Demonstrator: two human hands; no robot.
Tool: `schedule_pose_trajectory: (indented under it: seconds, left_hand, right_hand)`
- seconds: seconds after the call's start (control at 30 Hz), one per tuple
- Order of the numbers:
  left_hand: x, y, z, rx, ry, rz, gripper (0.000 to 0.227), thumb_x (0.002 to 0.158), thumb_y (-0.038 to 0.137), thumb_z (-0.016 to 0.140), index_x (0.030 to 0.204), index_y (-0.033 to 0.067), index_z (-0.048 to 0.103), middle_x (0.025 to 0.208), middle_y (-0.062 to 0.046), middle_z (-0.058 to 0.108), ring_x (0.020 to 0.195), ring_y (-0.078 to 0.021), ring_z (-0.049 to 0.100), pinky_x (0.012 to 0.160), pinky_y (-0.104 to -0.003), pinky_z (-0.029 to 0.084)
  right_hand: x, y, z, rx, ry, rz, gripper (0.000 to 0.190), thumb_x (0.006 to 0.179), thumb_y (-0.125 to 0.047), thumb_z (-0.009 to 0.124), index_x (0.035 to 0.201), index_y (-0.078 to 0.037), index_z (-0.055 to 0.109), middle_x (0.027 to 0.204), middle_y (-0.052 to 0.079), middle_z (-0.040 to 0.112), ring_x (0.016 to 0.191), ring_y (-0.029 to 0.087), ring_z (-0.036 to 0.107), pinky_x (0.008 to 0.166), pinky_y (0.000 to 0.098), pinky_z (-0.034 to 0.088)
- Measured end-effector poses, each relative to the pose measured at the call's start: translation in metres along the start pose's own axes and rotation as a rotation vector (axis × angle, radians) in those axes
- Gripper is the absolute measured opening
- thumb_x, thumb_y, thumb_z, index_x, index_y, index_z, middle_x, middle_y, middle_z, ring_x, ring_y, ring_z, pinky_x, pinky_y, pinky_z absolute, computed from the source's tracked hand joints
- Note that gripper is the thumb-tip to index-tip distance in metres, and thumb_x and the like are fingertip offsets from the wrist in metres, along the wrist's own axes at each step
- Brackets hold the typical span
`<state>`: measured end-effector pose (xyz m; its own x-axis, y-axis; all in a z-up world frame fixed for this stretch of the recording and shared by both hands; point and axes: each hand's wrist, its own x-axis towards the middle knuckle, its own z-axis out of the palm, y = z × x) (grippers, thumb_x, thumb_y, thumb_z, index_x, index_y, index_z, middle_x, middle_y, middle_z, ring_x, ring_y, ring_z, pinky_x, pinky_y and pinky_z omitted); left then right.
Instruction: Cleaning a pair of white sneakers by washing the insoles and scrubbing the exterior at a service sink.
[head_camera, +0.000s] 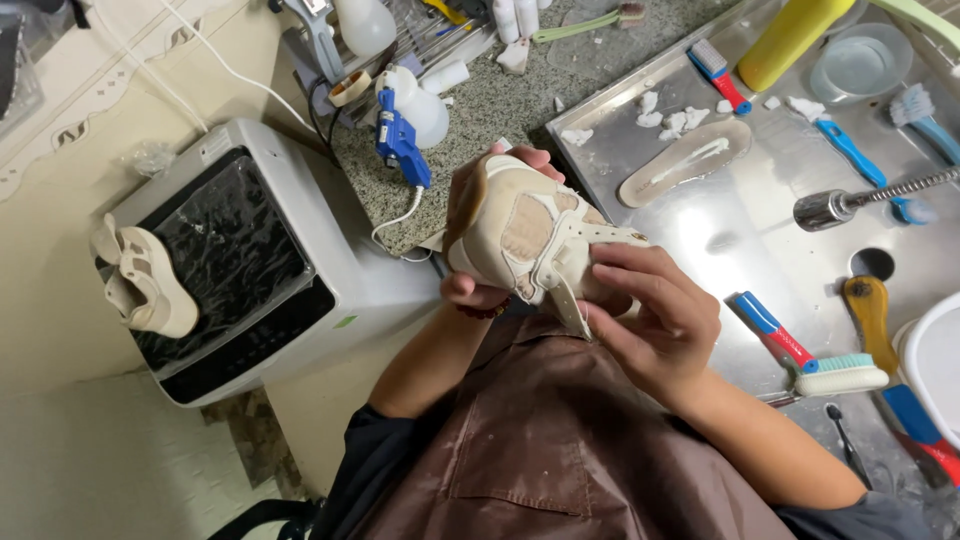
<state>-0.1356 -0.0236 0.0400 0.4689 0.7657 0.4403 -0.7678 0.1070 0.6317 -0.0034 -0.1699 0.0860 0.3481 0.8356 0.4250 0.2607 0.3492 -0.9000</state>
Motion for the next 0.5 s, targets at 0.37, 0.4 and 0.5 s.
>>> schedule_pose_trajectory:
  seconds: [0.37, 0.4, 0.5]
  left_hand:
    - [0.007, -0.025, 0.042, -0.290, -0.213, -0.264, 0.120, 0.068, 0.067, 0.085, 0.165, 0.0165, 0.037, 0.152, -0.017, 0.044, 0.129, -0.0325, 0.049, 0.113, -0.050, 0.047]
    - [0.006, -0.032, 0.046, -0.315, -0.189, -0.249, 0.122, 0.066, 0.071, 0.084, 0.165, 0.0172, 0.036, 0.153, -0.015, 0.043, 0.132, -0.0323, 0.048, 0.115, -0.048, 0.045]
    - [0.009, -0.047, 0.052, -0.319, -0.211, -0.264, 0.123, 0.066, 0.072, 0.083, 0.165, 0.0171, 0.036, 0.152, -0.015, 0.043, 0.135, -0.0311, 0.048, 0.115, -0.045, 0.043]
  right_hand:
    - [-0.022, -0.042, -0.035, -0.342, 0.169, -0.072, 0.033, 0.075, -0.003, 0.088, 0.105, -0.003, 0.074, 0.112, 0.010, 0.076, 0.097, 0.026, 0.066, 0.089, 0.0349, 0.054]
    - [-0.026, -0.043, -0.038, -0.337, 0.197, -0.073, 0.036, 0.076, -0.004, 0.088, 0.108, -0.003, 0.072, 0.116, 0.012, 0.073, 0.103, 0.027, 0.067, 0.093, 0.0351, 0.054]
    - [-0.037, -0.042, -0.040, -0.287, 0.306, -0.033, 0.046, 0.077, -0.008, 0.089, 0.117, 0.000, 0.066, 0.121, 0.016, 0.068, 0.108, 0.027, 0.068, 0.095, 0.0329, 0.055]
